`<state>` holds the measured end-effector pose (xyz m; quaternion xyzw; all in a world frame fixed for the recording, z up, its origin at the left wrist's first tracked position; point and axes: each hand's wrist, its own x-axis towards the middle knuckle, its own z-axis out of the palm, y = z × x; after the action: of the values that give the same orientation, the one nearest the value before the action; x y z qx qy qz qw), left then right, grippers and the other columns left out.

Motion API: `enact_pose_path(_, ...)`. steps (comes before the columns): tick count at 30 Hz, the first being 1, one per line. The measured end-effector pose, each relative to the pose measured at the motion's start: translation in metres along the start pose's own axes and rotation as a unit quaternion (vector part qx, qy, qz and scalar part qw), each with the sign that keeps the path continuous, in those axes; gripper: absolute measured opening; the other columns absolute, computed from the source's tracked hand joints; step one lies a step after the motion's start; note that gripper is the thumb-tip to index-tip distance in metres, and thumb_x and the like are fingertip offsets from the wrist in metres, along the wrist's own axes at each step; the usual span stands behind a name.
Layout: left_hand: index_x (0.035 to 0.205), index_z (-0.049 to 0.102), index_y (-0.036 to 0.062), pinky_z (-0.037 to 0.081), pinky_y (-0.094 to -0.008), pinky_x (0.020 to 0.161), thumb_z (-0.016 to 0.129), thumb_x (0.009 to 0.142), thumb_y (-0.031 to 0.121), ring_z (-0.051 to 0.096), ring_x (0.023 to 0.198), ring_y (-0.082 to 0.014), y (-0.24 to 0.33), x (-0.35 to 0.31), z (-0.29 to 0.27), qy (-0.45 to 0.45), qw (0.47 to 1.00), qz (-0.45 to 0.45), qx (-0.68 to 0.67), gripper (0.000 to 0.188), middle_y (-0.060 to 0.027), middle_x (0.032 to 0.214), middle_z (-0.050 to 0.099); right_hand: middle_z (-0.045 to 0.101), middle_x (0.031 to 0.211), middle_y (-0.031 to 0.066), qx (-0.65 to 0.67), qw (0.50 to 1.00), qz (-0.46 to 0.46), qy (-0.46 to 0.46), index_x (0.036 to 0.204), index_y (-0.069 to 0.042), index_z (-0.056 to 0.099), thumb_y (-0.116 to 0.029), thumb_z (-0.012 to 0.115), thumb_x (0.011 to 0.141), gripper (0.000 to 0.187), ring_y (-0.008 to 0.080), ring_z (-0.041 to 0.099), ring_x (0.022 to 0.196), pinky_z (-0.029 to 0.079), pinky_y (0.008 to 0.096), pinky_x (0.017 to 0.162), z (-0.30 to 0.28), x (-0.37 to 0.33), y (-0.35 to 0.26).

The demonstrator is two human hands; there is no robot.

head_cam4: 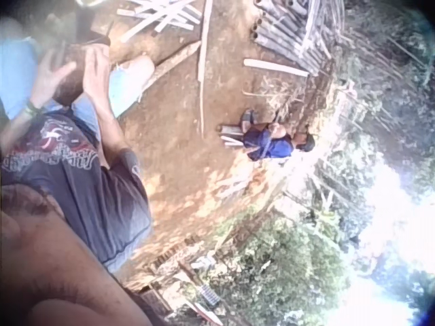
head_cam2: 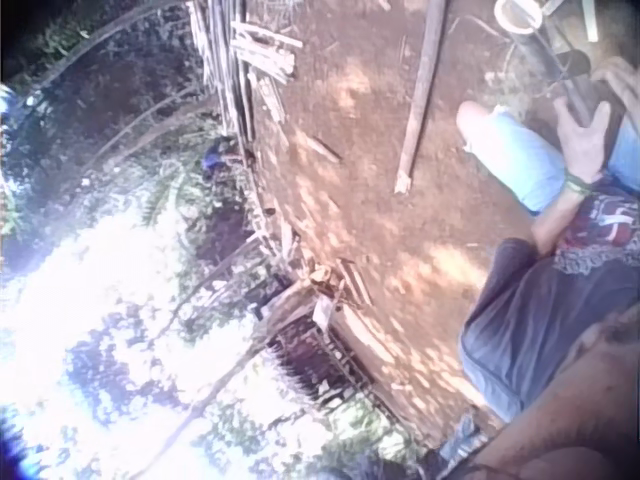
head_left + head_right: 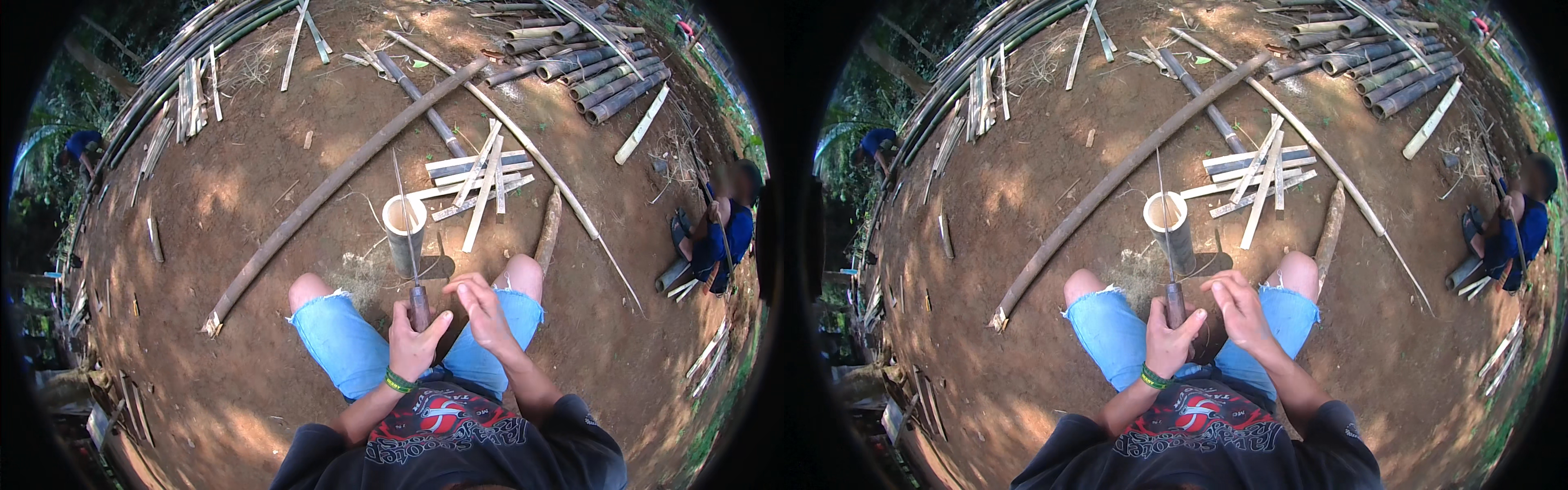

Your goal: The person sits on the ground and uses a machete to split bamboo poles into smaller strips. They repeatedly strike the bamboo against a wooden log to separate the sections and then use the blade to shave and refine the edges of the resulting pieces.

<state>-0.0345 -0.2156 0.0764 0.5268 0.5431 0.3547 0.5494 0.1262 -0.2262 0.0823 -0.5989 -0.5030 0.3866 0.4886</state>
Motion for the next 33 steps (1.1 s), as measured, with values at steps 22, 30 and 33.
enact_pose_path(22,0.079,0.063,0.0049,0.046,-0.0435,0.06,0.079,0.077,0.024,0.06,0.062,-0.038,0.043,0.091,-0.153,0.008,0.886,0.128,0.446,0.025,-0.0181,0.065,0.059,0.072,0.093,0.0167,-0.169,0.847,0.444,0.24,0.102,0.003,0.066,-0.023,0.079,0.07,0.043,0.0278,0.069,0.084,0.054,0.0379,0.079,-0.19,-0.047,0.372)
enact_pose_path(30,0.083,0.069,0.0026,0.042,-0.0372,0.056,0.082,0.075,0.021,0.046,0.052,-0.0246,0.05,0.104,-0.154,0.018,0.914,0.151,0.376,0.024,-0.0142,0.06,0.051,0.065,0.094,0.0061,-0.106,0.936,0.219,0.254,0.115,0.002,0.06,-0.009,0.07,0.073,0.044,0.0168,0.061,0.082,0.05,0.033,0.076,-0.26,0.01,0.174)
enact_pose_path(33,0.083,0.066,0.0012,0.042,-0.0352,0.056,0.083,0.075,0.02,0.043,0.054,-0.0216,0.077,0.119,-0.155,0.016,0.913,0.164,0.374,0.026,-0.0119,0.059,0.048,0.065,0.097,0.0056,-0.091,0.952,0.158,0.245,0.118,0.003,0.059,-0.007,0.07,0.075,0.045,0.0161,0.06,0.085,0.05,0.0327,0.078,-0.243,0.02,0.096)
